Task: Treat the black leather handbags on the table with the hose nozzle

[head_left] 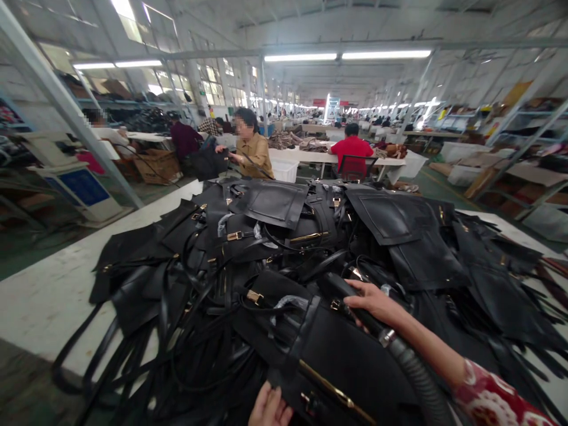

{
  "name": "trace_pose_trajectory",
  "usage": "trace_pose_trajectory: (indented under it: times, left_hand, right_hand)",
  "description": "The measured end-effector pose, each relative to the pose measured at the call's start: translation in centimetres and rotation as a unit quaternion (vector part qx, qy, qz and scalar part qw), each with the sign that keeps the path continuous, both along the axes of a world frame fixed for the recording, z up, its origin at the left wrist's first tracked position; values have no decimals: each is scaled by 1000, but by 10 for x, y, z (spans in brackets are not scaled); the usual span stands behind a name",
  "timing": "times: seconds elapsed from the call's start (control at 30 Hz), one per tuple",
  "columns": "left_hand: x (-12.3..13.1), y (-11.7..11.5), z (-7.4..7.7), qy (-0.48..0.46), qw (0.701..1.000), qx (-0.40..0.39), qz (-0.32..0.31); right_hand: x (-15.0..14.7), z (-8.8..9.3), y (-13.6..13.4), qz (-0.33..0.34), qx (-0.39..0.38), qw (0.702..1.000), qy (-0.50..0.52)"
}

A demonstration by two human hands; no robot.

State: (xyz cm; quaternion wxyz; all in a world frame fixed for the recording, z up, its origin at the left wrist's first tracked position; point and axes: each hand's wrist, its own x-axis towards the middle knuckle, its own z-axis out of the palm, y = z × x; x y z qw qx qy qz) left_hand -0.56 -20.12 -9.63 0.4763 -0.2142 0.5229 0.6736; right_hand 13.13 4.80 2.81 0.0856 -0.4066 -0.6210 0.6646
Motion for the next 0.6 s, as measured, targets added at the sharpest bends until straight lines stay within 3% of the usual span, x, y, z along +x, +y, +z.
trace_pose_trajectory:
  times: [0.13,0.37,0.5,0.6]
  left_hand:
    - [-9,5,-8,40,998,43,31]
    - [-1,6,-16,89,993,69,44]
    - [-3,-5,-18,82,991,82,63]
    - [-4,-13,-20,63,990,104,74]
  right_hand:
    - [-9,-13,-14,33,-35,999,-25]
    - [-67,-49,-4,6,-3,999,-35]
    - [-71,-34,-23,-13,45,999,-2]
    - [-48,-7,-54,50,19,998,16]
